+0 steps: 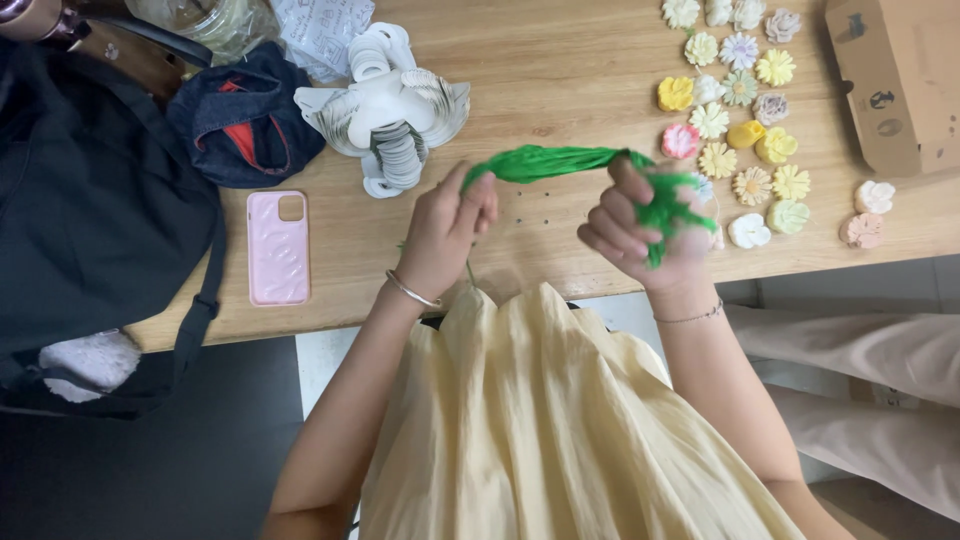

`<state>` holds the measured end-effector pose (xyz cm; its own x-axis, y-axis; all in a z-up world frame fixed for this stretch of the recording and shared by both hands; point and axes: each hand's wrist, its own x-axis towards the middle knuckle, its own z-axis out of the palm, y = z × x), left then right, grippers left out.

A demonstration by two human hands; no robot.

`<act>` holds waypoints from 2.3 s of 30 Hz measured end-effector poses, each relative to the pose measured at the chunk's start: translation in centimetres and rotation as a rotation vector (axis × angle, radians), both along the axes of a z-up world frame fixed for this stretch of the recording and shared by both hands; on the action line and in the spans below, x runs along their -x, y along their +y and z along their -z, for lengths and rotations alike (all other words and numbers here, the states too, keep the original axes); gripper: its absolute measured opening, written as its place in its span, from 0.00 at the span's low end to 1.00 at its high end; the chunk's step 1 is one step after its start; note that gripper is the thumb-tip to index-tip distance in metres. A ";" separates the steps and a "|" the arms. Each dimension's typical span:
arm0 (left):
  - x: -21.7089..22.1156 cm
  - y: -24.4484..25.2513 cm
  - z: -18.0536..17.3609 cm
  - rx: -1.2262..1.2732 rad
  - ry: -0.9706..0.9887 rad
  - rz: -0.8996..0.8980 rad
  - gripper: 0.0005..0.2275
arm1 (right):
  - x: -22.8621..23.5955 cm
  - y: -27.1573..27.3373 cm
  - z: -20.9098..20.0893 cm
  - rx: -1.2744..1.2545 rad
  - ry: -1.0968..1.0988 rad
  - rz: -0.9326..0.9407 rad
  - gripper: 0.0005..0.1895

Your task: The person organizes various flower-shaped and shaped decorative candles on a wooden table, retrieves paper liners from a shelf, and places the candles one at a time into a cardboard box.

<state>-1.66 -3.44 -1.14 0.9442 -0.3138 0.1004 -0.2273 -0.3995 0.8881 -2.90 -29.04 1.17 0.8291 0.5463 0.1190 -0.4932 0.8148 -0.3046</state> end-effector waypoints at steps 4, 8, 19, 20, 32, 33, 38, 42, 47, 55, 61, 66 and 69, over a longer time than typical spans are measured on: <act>-1.5 -1.0 -0.7 0.790 0.197 -0.060 0.18 | 2.1 0.1 1.2 0.444 -0.150 -0.128 0.14; -2.1 -1.8 -2.2 1.098 0.406 -0.048 0.18 | 2.5 0.0 2.1 0.987 -0.203 -0.135 0.12; -2.2 -0.9 -3.5 -0.064 -0.273 0.240 0.13 | -0.8 1.1 -2.2 1.493 -0.838 0.380 0.65; -2.1 -1.1 -4.3 -0.180 -0.090 0.318 0.14 | -0.8 2.3 -2.6 1.427 -0.930 0.378 0.67; -4.9 3.3 0.1 -0.267 0.210 0.563 0.20 | -3.2 1.4 4.8 1.388 -0.573 -0.323 0.13; -5.2 3.4 0.4 -0.183 0.286 0.611 0.21 | -3.7 0.9 5.1 1.398 -0.507 -0.426 0.14; -8.1 4.2 0.2 -0.408 0.756 0.610 0.22 | -7.8 -2.6 6.3 1.356 -0.421 -0.595 0.15; -10.9 5.4 3.1 -0.375 0.696 0.598 0.22 | -10.7 -4.0 6.3 1.244 -0.343 -0.625 0.16; -15.4 6.5 6.6 -0.309 0.510 0.551 0.21 | -14.1 -4.3 6.4 1.226 -0.274 -0.584 0.17; -14.2 7.7 9.8 -0.209 0.505 0.312 0.20 | -15.5 -1.9 8.1 0.948 0.003 -0.332 0.17; -7.1 12.2 7.1 0.040 0.882 0.237 0.17 | -14.5 1.1 8.5 1.053 -0.055 -0.536 0.17; 0.7 16.4 8.2 0.111 1.025 0.185 0.15 | -14.1 6.4 7.8 1.264 -0.371 -0.890 0.18; 5.5 18.1 9.0 0.379 1.123 0.017 0.09 | -14.6 10.1 7.9 1.329 -0.598 -0.970 0.17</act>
